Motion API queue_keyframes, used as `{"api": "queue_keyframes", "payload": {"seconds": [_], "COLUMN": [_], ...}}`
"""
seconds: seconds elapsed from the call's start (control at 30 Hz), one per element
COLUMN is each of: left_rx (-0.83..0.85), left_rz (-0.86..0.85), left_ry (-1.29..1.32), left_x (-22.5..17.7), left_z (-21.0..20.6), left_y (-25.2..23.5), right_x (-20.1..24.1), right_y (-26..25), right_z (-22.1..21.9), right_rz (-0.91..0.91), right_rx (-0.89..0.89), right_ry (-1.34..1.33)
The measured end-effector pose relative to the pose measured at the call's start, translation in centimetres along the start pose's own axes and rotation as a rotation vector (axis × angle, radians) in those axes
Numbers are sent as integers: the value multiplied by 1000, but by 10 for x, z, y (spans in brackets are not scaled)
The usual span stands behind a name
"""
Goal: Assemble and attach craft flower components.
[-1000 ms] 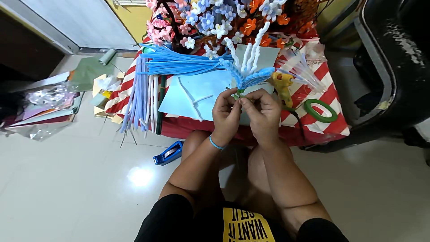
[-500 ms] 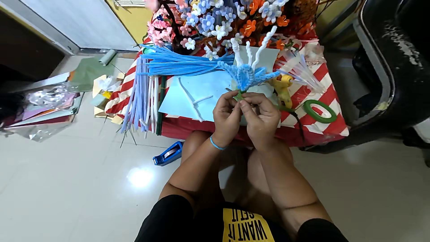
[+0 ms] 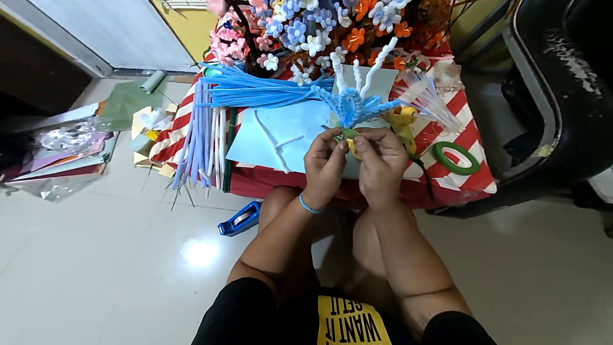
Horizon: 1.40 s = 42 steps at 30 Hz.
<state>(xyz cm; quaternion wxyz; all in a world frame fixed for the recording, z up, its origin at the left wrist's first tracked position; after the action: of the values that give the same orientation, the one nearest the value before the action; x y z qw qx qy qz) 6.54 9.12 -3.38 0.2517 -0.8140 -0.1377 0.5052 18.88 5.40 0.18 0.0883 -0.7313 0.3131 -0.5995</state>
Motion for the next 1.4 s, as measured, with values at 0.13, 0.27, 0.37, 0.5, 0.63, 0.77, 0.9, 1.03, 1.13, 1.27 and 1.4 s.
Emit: {"api": "queue_keyframes", "payload": {"seconds": [0.13, 0.27, 0.37, 0.5, 0.63, 0.77, 0.9, 1.03, 1.13, 1.27, 1.4], "left_rx": [-19, -29, -27, -26, -27, 0, 51, 61, 49, 79, 71], "left_rz": [35, 57, 70, 67, 81, 95, 115, 158, 187, 183, 208], "left_ry": [29, 80, 114, 180, 194, 190, 182, 201, 247, 300, 307], "left_x": [2, 4, 5, 5, 7, 10, 15, 13, 13, 12, 13], "left_z": [0, -1, -2, -5, -6, -8, -12, -14, -14, -17, -16], "left_y": [2, 3, 3, 5, 7, 6, 5, 5, 4, 5, 4], "right_x": [-6, -8, -11, -14, -15, -18, -19, -13, -10, -10, -7], "right_y": [-1, -3, -3, -3, -2, -2, -3, -3, -3, -2, -3], "right_z": [3, 5, 6, 7, 8, 8, 10, 9, 9, 7, 6], "right_rz": [-67, -70, -91, -131, -133, -170, -149, -82, -57, -51, -35], "right_rx": [-29, -46, -55, -70, -70, -93, -96, -91, -88, -70, -47], "right_ry": [-59, -51, -46, -25, -19, -20, -27, 13, 48, 40, 23]}}
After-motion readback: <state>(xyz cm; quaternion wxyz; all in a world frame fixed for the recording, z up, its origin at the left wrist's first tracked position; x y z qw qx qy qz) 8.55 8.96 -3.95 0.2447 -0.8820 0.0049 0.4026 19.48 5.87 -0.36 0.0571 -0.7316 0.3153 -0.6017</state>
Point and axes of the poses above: each hand's wrist, its own y-axis away from the middle knuckle, its own z-axis out of the back of the hand, x = y × z, the point moved 10 cm from there along -y, towards the middle knuckle, and after that the axes turned 5 degrees about -z, right-handed, at the moved point
